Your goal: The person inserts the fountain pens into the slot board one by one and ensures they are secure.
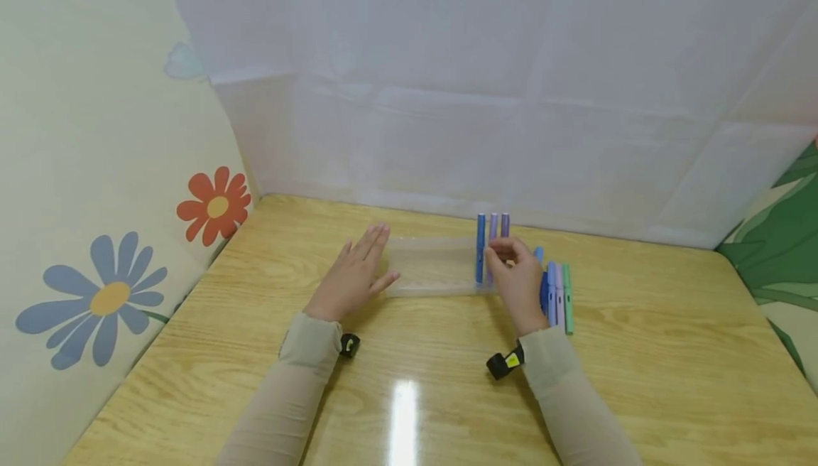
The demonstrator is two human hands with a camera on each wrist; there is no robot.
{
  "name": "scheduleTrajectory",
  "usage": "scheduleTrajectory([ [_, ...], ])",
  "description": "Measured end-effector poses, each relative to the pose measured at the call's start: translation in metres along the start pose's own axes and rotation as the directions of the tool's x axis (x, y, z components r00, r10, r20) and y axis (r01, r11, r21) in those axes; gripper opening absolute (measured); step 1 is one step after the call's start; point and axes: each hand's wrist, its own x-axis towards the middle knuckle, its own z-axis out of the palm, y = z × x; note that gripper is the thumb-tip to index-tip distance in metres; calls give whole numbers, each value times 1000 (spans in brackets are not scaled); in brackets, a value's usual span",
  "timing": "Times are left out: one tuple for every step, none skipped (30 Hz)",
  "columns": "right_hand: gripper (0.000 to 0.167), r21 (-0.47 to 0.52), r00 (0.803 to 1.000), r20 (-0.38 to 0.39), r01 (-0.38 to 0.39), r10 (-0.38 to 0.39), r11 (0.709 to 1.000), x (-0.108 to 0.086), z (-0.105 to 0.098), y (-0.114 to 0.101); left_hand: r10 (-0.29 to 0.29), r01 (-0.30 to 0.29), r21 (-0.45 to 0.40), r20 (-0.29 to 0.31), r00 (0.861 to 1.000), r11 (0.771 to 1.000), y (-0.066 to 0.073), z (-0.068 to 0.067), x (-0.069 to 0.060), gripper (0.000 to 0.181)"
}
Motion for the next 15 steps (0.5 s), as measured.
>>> scheduleTrajectory([
  [10,-1,1000,2,-3,3,1000,0,-1,-1,1,-1,1,-2,1000,1000,0,0,0,81],
  [10,-7,1000,5,-8,8,1000,0,-2,-3,2,-2,1,-1,1000,1000,0,0,0,81],
  [11,-15,1000,7,-4,4,1000,0,-3,-4,4,-4,1,-5,1000,1000,0,0,1,82],
  [12,-17,1000,12,-3,3,1000,0,-5,-5,7,-7,3,-9,1000,1000,1,0,1,82],
  [12,-19,1000,21,-2,3,1000,0,-7,-6,9,-9,4,-13,1000,1000,1,0,1,82],
  [13,-22,1000,26,-1,2,1000,1,-9,-7,12,-12,5,-17,1000,1000,1,0,1,83],
  [13,-22,999,36,4,-3,1000,2,-11,-7,14,-13,5,-21,1000,1000,1,0,1,83],
  [14,-22,999,43,13,-12,1000,3,-14,-8,15,-15,3,-24,1000,1000,1,0,1,83],
  [15,-21,999,50,19,-18,1000,4,-16,-8,18,-18,1,-29,999,1000,1,0,1,83],
  [15,-22,998,58,16,-15,1000,6,-18,-9,19,-19,0,-30,999,1000,1,0,0,83],
  [15,-28,998,63,13,-11,1000,7,-21,-10,19,-19,-1,-30,999,1000,0,1,0,83],
  [15,-38,998,68,9,-6,999,8,-24,-10,19,-19,-4,-29,999,1000,0,1,0,83],
  [15,-51,997,78,3,1,999,10,-26,-11,19,-19,-5,-30,999,1000,0,1,0,83],
  [16,-65,996,84,-5,11,998,11,-29,-13,19,-19,-5,-30,999,1000,0,1,0,83],
  [16,-75,995,94,-15,22,997,12,-32,-14,16,-16,-4,-29,999,1000,0,1,-1,83],
])
